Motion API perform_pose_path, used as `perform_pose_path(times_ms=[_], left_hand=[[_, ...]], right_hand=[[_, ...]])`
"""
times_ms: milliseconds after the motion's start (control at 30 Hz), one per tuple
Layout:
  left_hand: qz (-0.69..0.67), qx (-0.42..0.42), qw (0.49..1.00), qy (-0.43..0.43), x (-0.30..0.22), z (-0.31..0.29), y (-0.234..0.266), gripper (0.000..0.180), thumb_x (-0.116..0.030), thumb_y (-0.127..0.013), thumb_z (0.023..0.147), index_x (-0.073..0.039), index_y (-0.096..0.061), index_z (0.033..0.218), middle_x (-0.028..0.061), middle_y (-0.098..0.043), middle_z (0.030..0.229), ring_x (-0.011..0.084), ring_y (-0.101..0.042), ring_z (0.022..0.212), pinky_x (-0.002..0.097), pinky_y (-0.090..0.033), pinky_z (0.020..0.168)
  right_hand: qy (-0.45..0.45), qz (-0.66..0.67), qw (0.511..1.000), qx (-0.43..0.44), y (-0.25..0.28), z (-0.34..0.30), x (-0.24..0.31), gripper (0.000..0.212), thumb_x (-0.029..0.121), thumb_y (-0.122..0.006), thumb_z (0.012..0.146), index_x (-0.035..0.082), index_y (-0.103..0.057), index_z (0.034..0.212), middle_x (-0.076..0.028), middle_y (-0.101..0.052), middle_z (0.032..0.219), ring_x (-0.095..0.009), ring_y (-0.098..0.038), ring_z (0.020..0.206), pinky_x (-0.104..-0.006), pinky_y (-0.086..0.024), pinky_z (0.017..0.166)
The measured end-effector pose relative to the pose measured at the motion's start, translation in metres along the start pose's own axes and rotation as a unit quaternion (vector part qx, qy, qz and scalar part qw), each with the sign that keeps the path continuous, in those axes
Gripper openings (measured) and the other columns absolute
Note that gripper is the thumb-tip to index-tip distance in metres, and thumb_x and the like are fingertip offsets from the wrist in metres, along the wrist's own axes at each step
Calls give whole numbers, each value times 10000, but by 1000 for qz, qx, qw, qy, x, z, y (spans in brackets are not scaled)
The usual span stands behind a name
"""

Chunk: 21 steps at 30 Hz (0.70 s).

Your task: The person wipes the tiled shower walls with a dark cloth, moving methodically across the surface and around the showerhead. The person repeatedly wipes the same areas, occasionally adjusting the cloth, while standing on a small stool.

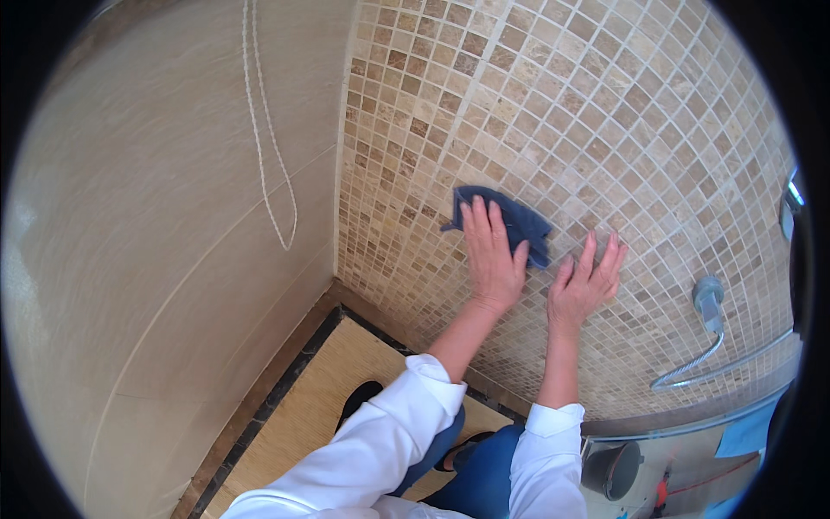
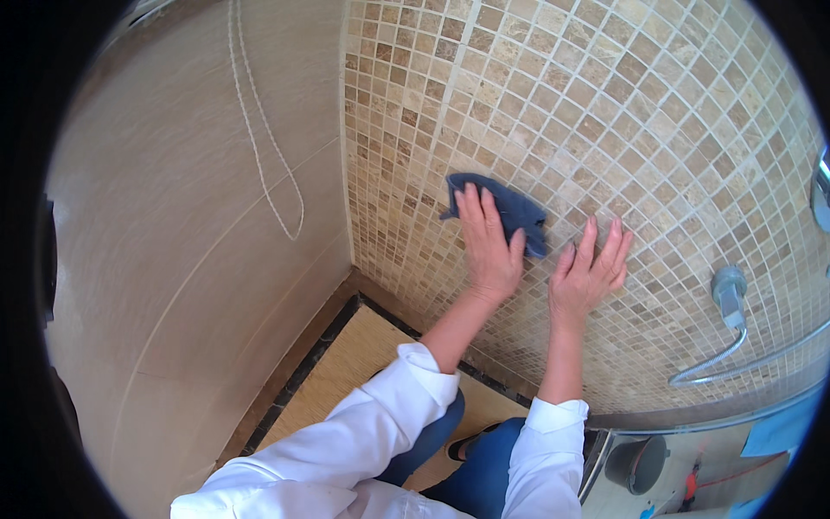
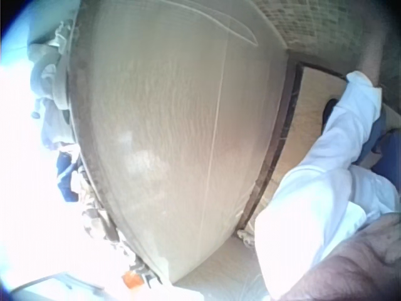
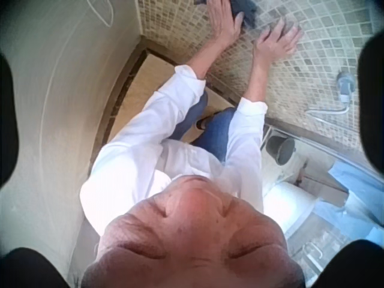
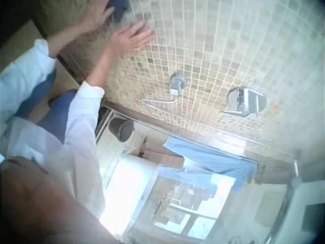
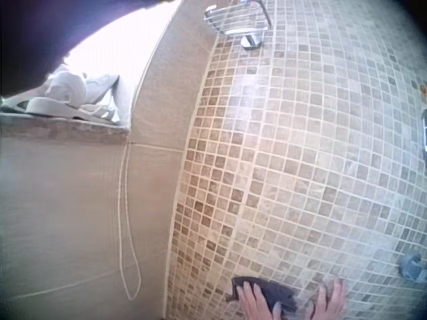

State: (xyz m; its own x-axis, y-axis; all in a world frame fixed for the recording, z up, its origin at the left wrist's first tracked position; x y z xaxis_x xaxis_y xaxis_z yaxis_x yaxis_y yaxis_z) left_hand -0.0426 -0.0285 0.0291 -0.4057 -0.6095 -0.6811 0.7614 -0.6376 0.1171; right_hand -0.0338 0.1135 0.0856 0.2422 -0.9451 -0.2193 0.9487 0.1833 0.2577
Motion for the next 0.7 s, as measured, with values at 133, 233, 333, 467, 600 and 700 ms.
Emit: perform_pose_path(times_ms=[133, 233, 333, 467, 600, 700], left_hand=[[3, -77, 995, -60, 51, 48, 40, 844, -172, -581, 914, 66, -156, 1603, 338, -94, 1676, 551, -81, 1545, 594, -103, 1261], [-49, -112, 992, 9, 75, 77, 60, 828, -168, -553, 906, 56, -171, 1606, 332, -84, 1682, 551, -55, 1548, 581, -74, 1268], [-3, -100, 995, -6, 88, 68, 52, 802, -196, -503, 954, 10, -124, 1630, 309, -33, 1699, 523, -42, 1562, 581, -51, 1261], [13, -31, 998, -43, 103, -5, 38, 827, -157, -496, 898, -12, -147, 1633, 294, 1, 1709, 513, -5, 1570, 586, -35, 1260], [-171, -57, 978, 101, 102, 38, 54, 726, -367, -452, 986, -52, -249, 1609, 271, -45, 1712, 494, 14, 1573, 602, -12, 1256], [-111, -150, 978, 95, 90, 101, 69, 700, -309, -537, 991, -56, -277, 1589, 238, -97, 1711, 436, -85, 1573, 538, -36, 1267]], right_hand=[[28, -11, 999, -42, -13, -10, -13, 455, 336, -451, 1083, 187, -534, 1505, -131, -439, 1605, -369, -396, 1484, -473, -302, 1111], [20, -54, 996, -67, -22, -15, -13, 456, 348, -412, 1086, 188, -547, 1491, -130, -454, 1596, -368, -415, 1468, -455, -308, 1098], [23, -60, 996, -69, -23, -14, -10, 453, 336, -393, 1083, 190, -559, 1479, -132, -461, 1591, -373, -429, 1455, -449, -310, 1093], [23, -59, 996, -67, -24, -12, -3, 449, 323, -405, 1079, 174, -569, 1469, -135, -473, 1580, -370, -435, 1451, -441, -308, 1095], [23, -77, 995, -63, -23, -13, -11, 443, 307, -426, 1071, 164, -576, 1463, -135, -497, 1559, -365, -441, 1447, -433, -311, 1094], [23, -71, 995, -68, -20, -11, -10, 440, 295, -430, 1067, 168, -578, 1462, -132, -510, 1548, -361, -445, 1443, -430, -312, 1094]])
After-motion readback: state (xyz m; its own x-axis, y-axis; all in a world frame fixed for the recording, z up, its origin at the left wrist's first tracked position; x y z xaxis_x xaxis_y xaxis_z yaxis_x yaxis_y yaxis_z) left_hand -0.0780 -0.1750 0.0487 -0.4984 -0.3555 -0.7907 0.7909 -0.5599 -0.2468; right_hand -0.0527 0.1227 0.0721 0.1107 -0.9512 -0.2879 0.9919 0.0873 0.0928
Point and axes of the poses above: each hand's wrist, its own z-axis towards the middle knuckle, its own y-axis out of the back of the hand, x = y × z, the point moved 4 cm from there along z, towards the middle knuckle
